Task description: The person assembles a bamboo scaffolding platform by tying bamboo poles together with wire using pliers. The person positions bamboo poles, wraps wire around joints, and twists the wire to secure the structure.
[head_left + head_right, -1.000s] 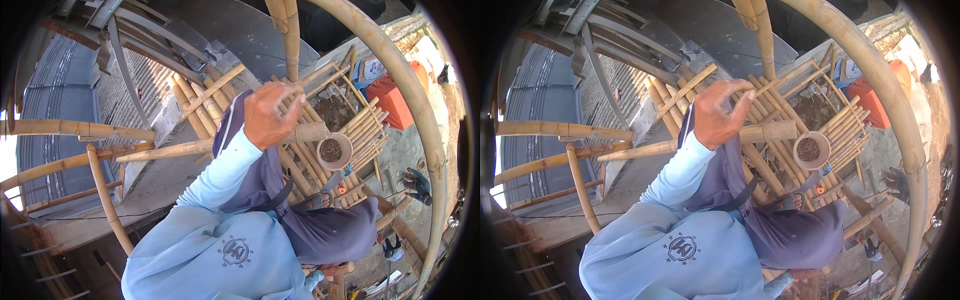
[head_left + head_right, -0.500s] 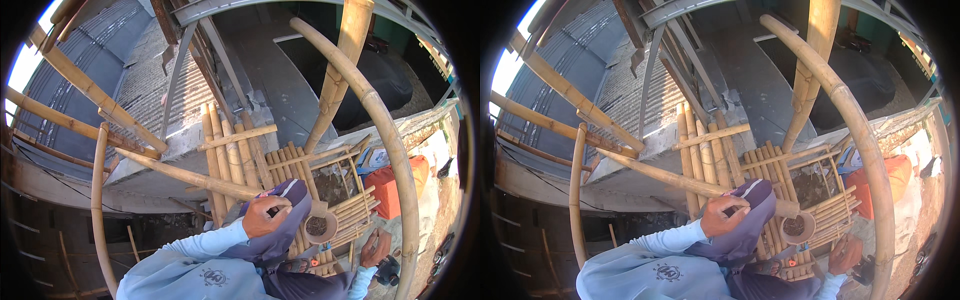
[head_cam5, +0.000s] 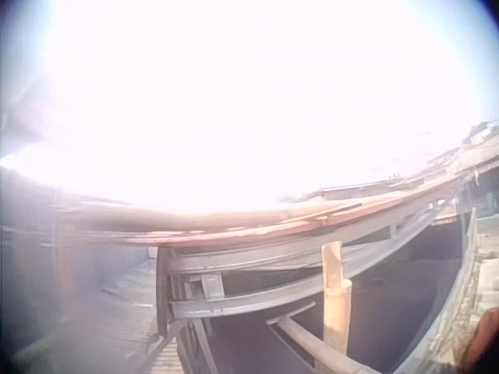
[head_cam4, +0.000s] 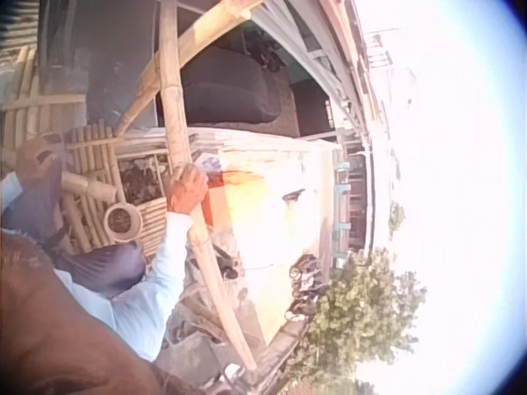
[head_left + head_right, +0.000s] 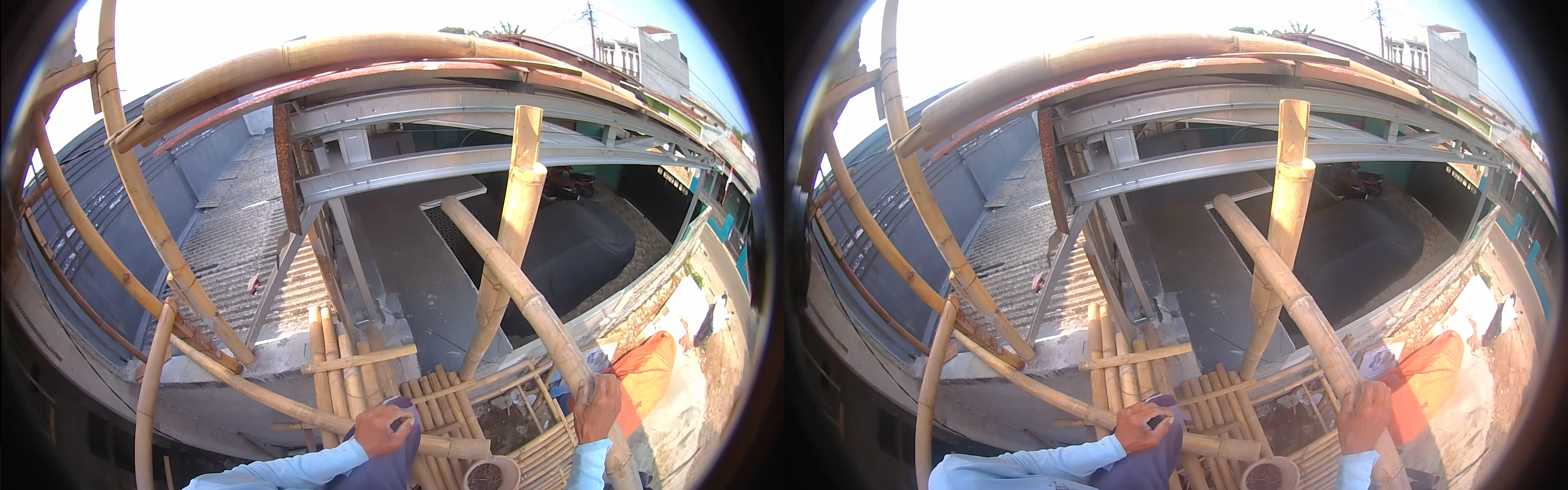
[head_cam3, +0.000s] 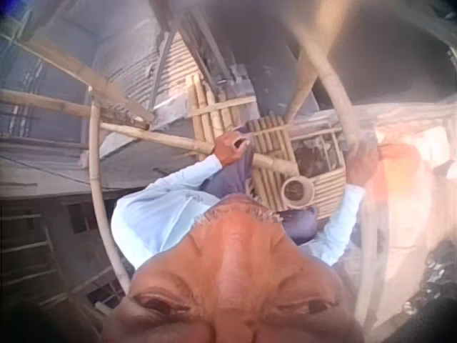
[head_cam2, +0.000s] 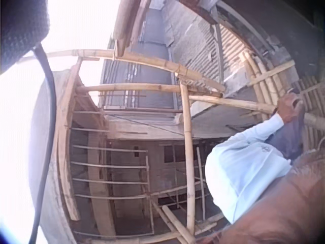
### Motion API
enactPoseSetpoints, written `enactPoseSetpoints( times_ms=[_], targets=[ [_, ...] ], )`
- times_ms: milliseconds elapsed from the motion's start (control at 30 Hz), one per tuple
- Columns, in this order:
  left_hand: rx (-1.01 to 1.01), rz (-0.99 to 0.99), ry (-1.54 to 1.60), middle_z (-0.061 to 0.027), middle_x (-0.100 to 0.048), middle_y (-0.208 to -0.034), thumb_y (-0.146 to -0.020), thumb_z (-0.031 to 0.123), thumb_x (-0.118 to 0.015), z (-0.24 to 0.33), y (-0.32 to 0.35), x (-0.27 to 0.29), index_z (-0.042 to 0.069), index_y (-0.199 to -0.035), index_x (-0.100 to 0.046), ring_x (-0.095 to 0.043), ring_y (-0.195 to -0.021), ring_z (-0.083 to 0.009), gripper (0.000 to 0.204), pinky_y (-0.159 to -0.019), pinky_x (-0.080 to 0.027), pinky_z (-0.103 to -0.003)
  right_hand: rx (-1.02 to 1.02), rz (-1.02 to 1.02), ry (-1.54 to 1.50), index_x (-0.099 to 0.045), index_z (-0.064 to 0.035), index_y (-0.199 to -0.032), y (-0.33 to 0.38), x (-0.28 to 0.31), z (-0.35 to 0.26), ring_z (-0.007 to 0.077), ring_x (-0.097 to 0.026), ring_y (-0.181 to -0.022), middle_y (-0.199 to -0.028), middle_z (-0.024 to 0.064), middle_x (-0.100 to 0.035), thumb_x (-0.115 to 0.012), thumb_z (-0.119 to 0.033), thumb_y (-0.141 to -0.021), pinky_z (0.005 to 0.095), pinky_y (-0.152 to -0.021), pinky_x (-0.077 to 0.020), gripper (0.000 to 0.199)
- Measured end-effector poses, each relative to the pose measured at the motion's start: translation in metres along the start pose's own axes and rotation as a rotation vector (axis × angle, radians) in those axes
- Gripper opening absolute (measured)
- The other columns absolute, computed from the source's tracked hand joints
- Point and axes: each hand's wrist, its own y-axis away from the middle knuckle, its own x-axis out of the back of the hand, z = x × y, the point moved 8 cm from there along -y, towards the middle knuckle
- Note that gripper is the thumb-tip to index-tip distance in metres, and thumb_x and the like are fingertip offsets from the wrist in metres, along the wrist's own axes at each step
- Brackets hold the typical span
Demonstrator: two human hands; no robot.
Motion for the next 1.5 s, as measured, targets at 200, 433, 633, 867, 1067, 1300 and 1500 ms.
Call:
enactPoseSetpoints(
  times_ms=[200, 433, 633, 867, 1067, 1300, 1500],
  targets=[
    [0.133, -0.501, -0.061, -0.0104, -0.074, -0.108, -0.088, 0.037, -0.069, -0.012, -0.044, 0.001, 0.015, -0.107, -0.074, -0.068, -0.102, -0.0325, 0.03, -0.091, -0.054, -0.044, -0.092, -0.234, 0.045, -0.058, 0.002, -0.117, -0.009, 0.008, -0.008, 0.0415, -0.051, -0.122, -0.125, 0.0198, -0.055, -0.07, -0.012, -0.082, 0.0519, -0.106, -0.0397, 0.04],
    [0.541, -0.743, 0.165, -0.0141, -0.073, -0.118, -0.088, 0.036, -0.07, -0.049, -0.021, 0.087, 0.009, -0.115, -0.073, -0.07, -0.106, -0.0341, 0.038, -0.095, -0.054, -0.043, -0.219, -0.622, 0.112, -0.047, 0.001, -0.146, 0.017, 0.011, -0.01, 0.0425, -0.04, -0.141, -0.156, 0.0203, -0.041, -0.075, -0.023, -0.079, 0.049, -0.118, -0.0327, 0.077],
    [1.167, -0.369, 0.124, -0.0149, -0.076, -0.089, -0.086, 0.025, -0.076, -0.158, 0.071, 0.232, 0.003, -0.098, -0.077, -0.073, -0.077, -0.0211, 0.025, -0.075, -0.059, -0.036, -0.582, -0.945, 0.113, -0.057, 0.0041, -0.135, -0.005, -0.002, -0.028, 0.0393, -0.058, -0.126, -0.136, 0.023, -0.061, -0.073, -0.029, -0.081, 0.0433, -0.108, -0.0459, 0.065],
    [1.748, 0.062, 0.215, -0.0218, -0.075, -0.09, -0.08, 0.021, -0.074, -0.131, 0.144, 0.416, 0.0, -0.087, -0.075, -0.075, -0.095, -0.03, 0.022, -0.081, -0.058, -0.041, -0.458, -1.024, -0.26, -0.07, 0.0032, -0.115, -0.036, 0.004, -0.2, 0.0446, -0.067, -0.106, -0.111, 0.0305, -0.069, -0.07, -0.027, -0.08, 0.0495, -0.096, -0.0524, 0.046],
    [1.696, 0.047, 0.247, -0.0129, -0.074, -0.086, -0.085, 0.015, -0.071, -0.136, 0.2, 0.414, 0.002, -0.093, -0.077, -0.07, -0.074, -0.0233, 0.016, -0.065, -0.058, -0.038, -0.089, -1.228, -0.413, -0.068, -0.0006, -0.123, -0.076, 0.061, -0.422, 0.0441, -0.069, -0.1, -0.104, 0.0278, -0.072, -0.072, -0.033, -0.086, 0.0494, -0.091, -0.0541, 0.05],
    [1.624, -0.003, 0.498, -0.0108, -0.074, -0.086, -0.09, 0.01, -0.071, -0.098, 0.109, 0.405, 0.002, -0.098, -0.075, -0.07, -0.067, -0.0229, 0.012, -0.06, -0.059, -0.038, -0.117, -1.244, -0.365, -0.067, 0.0002, -0.123, -0.083, 0.099, -0.451, 0.0438, -0.067, -0.105, -0.108, 0.0257, -0.072, -0.071, -0.03, -0.086, 0.0496, -0.092, -0.0529, 0.047],
    [1.651, 0.156, 0.682, -0.0083, -0.072, -0.083, -0.089, 0.01, -0.07, -0.128, 0.079, 0.403, 0.001, -0.095, -0.073, -0.066, -0.063, -0.0182, 0.011, -0.056, -0.054, -0.036, -0.312, -0.862, -0.602, -0.067, 0.0062, -0.117, -0.225, 0.131, -0.45, 0.0212, -0.069, -0.09, -0.096, 0.0161, -0.073, -0.061, -0.025, -0.097, 0.034, -0.083, -0.053, 0.037]
  ],
)
